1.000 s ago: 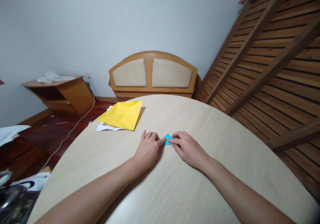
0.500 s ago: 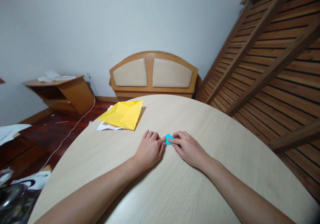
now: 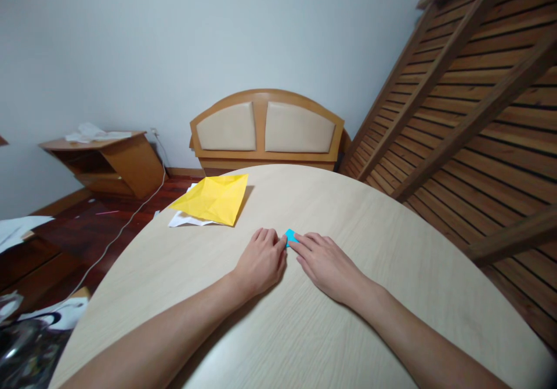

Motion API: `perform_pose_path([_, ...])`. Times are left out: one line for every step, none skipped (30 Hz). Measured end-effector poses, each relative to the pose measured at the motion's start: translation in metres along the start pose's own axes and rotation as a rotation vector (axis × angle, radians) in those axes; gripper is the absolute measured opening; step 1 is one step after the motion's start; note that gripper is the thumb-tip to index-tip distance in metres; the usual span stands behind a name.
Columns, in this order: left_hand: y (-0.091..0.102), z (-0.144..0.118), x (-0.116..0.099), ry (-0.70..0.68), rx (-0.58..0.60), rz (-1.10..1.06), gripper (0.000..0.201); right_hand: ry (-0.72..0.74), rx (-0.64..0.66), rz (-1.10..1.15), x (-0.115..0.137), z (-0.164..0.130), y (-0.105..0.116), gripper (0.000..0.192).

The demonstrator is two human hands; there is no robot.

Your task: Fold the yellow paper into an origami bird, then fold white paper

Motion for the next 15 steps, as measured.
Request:
perform_pose_path([0.0008,0.0000,-0.0009,-0.006,-0.010,-0.005,0.027,0.004,0.001,-0.002,0.0003,-0.0006,0.0006,0.033])
perform_pose_path([0.0018,0.0000,-0.0021,-0.019,-0.021,-0.014,0.026,0.008,0.003,-0.002,0.0006,-0.0011,0.0008,0.031])
perform_pose_path([0.0029,0.0001,-0.0032,-0.037,-0.030,-0.023,0.026,0.014,0.008,0.001,0.0010,-0.0016,0.0007,0.030])
perform_pose_path([0.0037,0.0002,-0.0041,-0.058,-0.034,-0.030,0.025,0.022,0.015,0.004,0.0013,-0.0021,0.0003,0.030])
perform_pose_path([0.0043,0.0003,-0.0045,-0.080,-0.033,-0.033,0.025,0.029,0.021,0.009,0.0015,-0.0026,-0.0003,0.030])
perform_pose_path([0.0044,0.0004,-0.0044,-0.101,-0.026,-0.031,0.024,0.034,0.026,0.013,0.0015,-0.0030,-0.0009,0.030])
perform_pose_path([0.0042,0.0002,-0.0042,-0.124,-0.016,-0.026,0.024,0.036,0.030,0.015,0.0013,-0.0034,-0.0014,0.031])
perform_pose_path([0.0040,-0.0002,-0.0042,-0.149,-0.008,-0.018,0.023,0.038,0.033,0.016,0.0010,-0.0038,-0.0018,0.033])
perform_pose_path([0.0039,-0.0010,-0.0045,-0.176,-0.002,-0.010,0.023,0.037,0.035,0.018,0.0007,-0.0040,-0.0019,0.034])
perform_pose_path([0.0038,-0.0019,-0.0050,-0.201,0.004,-0.005,0.023,0.033,0.037,0.022,0.0002,-0.0042,-0.0020,0.035])
perform_pose_path([0.0036,-0.0029,-0.0056,-0.221,0.012,-0.006,0.024,0.029,0.040,0.028,-0.0002,-0.0044,-0.0019,0.035])
perform_pose_path([0.0034,-0.0039,-0.0061,-0.233,0.021,-0.009,0.024,0.027,0.045,0.036,-0.0005,-0.0045,-0.0018,0.036])
perform_pose_path([0.0032,-0.0046,-0.0065,-0.236,0.030,-0.012,0.025,0.025,0.050,0.047,-0.0008,-0.0046,-0.0015,0.036])
perform_pose_path([0.0031,-0.0052,-0.0070,-0.236,0.040,-0.013,0.026,0.024,0.055,0.058,-0.0010,-0.0046,-0.0011,0.035])
perform_pose_path([0.0033,-0.0058,-0.0077,-0.234,0.048,-0.012,0.027,0.022,0.059,0.070,-0.0015,-0.0046,-0.0006,0.035])
Point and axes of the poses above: each hand's wrist, its own z-axis towards the middle knuckle, its own y-axis out of the back of the hand, x = y × z, the point moved 8 cm from there along z, towards the middle knuckle, and after that the axes turned 6 degrees about y, right-handed, at the moved point
